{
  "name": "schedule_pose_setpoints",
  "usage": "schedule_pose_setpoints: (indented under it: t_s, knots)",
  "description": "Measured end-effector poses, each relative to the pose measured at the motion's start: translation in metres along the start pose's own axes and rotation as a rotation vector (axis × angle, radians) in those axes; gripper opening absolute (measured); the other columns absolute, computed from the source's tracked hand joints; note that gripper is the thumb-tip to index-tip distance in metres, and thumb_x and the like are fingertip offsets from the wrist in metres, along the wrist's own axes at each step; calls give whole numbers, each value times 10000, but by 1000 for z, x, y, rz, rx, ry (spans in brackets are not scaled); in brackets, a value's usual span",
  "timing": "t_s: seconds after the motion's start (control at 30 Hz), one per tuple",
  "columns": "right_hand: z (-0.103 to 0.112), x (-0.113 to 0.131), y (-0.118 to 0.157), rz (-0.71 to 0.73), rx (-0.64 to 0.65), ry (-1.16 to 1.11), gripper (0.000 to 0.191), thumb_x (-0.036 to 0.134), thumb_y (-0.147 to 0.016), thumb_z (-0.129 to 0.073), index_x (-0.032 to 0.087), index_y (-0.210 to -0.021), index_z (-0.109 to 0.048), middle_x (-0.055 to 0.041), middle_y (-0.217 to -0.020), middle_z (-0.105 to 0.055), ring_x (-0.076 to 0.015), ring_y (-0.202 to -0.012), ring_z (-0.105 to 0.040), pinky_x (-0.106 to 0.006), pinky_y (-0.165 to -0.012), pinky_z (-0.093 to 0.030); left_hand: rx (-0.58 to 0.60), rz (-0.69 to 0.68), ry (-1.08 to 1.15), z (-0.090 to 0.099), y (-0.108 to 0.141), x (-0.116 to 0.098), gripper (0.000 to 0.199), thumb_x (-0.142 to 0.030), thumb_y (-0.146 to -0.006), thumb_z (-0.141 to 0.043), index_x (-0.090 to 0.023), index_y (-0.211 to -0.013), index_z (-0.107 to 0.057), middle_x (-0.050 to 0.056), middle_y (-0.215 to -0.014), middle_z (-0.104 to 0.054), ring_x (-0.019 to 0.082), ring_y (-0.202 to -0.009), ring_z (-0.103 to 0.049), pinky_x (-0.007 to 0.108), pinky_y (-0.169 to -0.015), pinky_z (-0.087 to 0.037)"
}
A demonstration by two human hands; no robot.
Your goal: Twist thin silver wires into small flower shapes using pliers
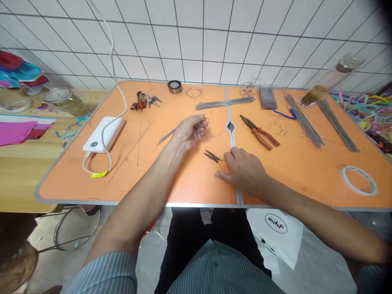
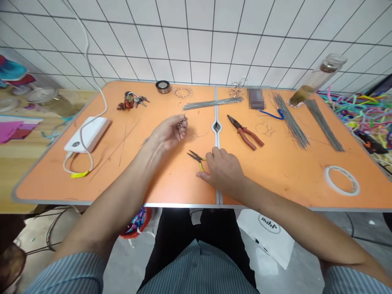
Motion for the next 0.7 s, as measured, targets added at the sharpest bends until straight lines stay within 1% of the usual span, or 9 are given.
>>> schedule_pose_setpoints:
  t_s: [0.13,0.2,0.27,0.33,0.4,0.47,0.57,0.63,0.7]
  knots:
    - [-6,4,-2,-61,-64,28,279,416,-1002,-654,141,-1014,-700,-153,-1001,-698,-285,-864,-626,-364,-612,-243,12,11,27,-2,2,-2,235,-127,-1043,-660,-125,-808,-666,-23,-634,-663,26,-447,-548,136,-475,-449]
    - [-5,5,0,-55,-115,49,201,348,-977,-634,154,-993,-685,-151,-953,-689,-286,-829,-613,-367,-607,-240,22,27,41,-5,4,-4,237,-131,-1048,-662,-128,-811,-664,-23,-638,-662,28,-453,-556,136,-484,-458]
    - [-4,9,3,-14,-141,38,89,228,-963,-586,179,-977,-659,-124,-899,-681,-267,-784,-599,-370,-603,-237,27,43,60,-7,7,-5,246,-133,-1059,-649,-131,-814,-663,-24,-639,-658,30,-455,-556,134,-486,-460]
    - [-5,14,5,41,-144,-11,135,109,-933,-526,209,-952,-616,-88,-855,-673,-241,-747,-587,-372,-602,-230,29,58,78,-9,10,-7,241,-134,-1057,-658,-135,-816,-664,-28,-636,-652,30,-453,-549,130,-483,-454]
    - [-6,13,5,51,-127,-86,176,66,-897,-511,234,-917,-558,-60,-815,-661,-227,-707,-567,-369,-600,-225,39,74,88,-11,12,-7,216,-138,-1037,-699,-140,-823,-667,-32,-636,-647,30,-458,-552,125,-485,-452]
    - [-6,2,3,-13,-95,-185,165,96,-888,-533,257,-893,-498,-30,-761,-634,-217,-641,-518,-358,-592,-229,53,87,96,-13,14,-8,202,-142,-1020,-731,-145,-828,-668,-35,-638,-643,31,-468,-561,121,-497,-460]
    - [2,-26,2,-155,-81,-367,171,176,-890,-589,277,-875,-452,18,-676,-568,-203,-567,-449,-337,-573,-257,61,95,112,-14,15,-8,210,-143,-1025,-725,-148,-824,-663,-35,-639,-641,30,-469,-559,120,-501,-464]
    - [11,-46,0,-222,-116,-546,151,204,-870,-639,274,-955,-537,31,-689,-583,-202,-585,-496,-324,-584,-314,65,90,118,-14,15,-9,217,-142,-1039,-702,-146,-825,-663,-30,-638,-642,33,-468,-559,124,-495,-463]
    - [15,-61,-6,-263,-93,-837,295,231,-866,-691,259,-1155,-639,29,-735,-631,-206,-636,-579,-320,-620,-397,71,77,116,-14,15,-10,227,-141,-1055,-675,-143,-828,-664,-24,-640,-645,35,-473,-563,129,-496,-467]
Point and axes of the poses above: each hand's wrist, its own y-axis away from the middle knuckle, its own z-axis out of the back of the hand, x = y × z, the point moved 8 cm from there along -y, towards the middle knuckle
